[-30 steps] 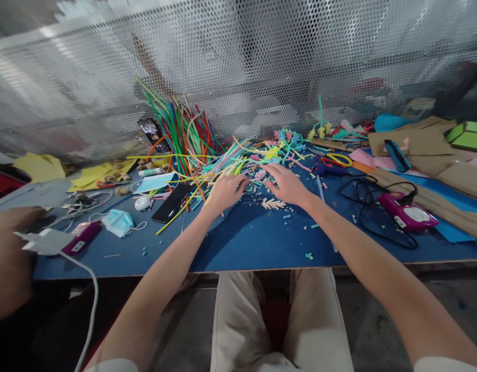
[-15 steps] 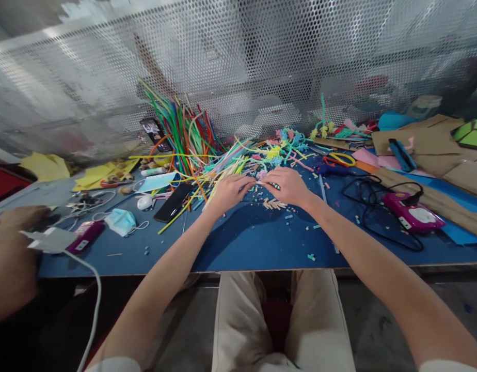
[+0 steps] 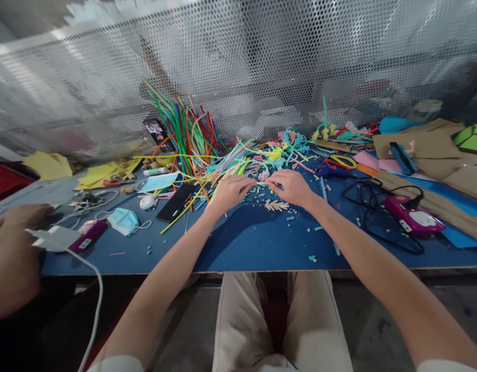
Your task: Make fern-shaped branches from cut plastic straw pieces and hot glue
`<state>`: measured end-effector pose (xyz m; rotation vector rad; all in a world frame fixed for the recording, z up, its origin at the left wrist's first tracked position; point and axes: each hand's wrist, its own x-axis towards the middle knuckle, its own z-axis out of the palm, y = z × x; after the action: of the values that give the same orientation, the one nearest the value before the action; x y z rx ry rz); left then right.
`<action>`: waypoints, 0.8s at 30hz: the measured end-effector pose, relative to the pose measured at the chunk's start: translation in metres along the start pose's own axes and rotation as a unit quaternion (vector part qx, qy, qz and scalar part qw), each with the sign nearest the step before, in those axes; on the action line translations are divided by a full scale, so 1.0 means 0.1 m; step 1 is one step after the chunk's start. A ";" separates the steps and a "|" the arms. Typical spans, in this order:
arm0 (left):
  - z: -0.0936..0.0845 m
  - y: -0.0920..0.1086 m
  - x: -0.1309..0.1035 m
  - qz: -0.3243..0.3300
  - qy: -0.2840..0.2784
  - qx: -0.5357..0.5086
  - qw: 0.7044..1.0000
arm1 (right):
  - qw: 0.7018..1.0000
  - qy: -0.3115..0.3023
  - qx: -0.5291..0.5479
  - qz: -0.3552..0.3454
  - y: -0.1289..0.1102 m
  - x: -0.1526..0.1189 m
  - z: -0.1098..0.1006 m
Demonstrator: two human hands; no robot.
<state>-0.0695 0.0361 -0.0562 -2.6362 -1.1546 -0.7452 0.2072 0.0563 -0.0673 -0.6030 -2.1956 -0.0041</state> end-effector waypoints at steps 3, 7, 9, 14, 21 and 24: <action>0.00 0.00 0.00 0.014 0.005 0.003 1.000 | 1.000 0.001 -0.006 0.017 0.04 0.00 0.03; 0.01 -0.08 0.00 0.000 0.005 0.027 1.000 | 1.000 0.009 0.003 0.015 0.10 -0.01 0.01; 0.00 -0.15 0.00 -0.024 0.004 0.044 0.999 | 1.000 0.011 -0.001 0.015 0.13 -0.01 -0.02; -0.05 -0.36 -0.04 -0.076 0.007 0.083 0.994 | 0.999 0.011 -0.044 0.028 0.28 -0.03 -0.14; -0.03 -0.45 -0.07 -0.097 0.003 0.090 0.991 | 0.985 0.009 -0.147 0.096 0.47 -0.09 -0.25; 0.01 -0.46 -0.04 -0.112 0.006 0.079 0.991 | 0.980 0.001 -0.160 0.122 0.48 -0.10 -0.23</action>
<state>-0.1053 0.0651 -0.0609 -2.3971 -1.4587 -0.6747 0.2495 0.0898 -0.0688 -1.0479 -2.1209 -0.2321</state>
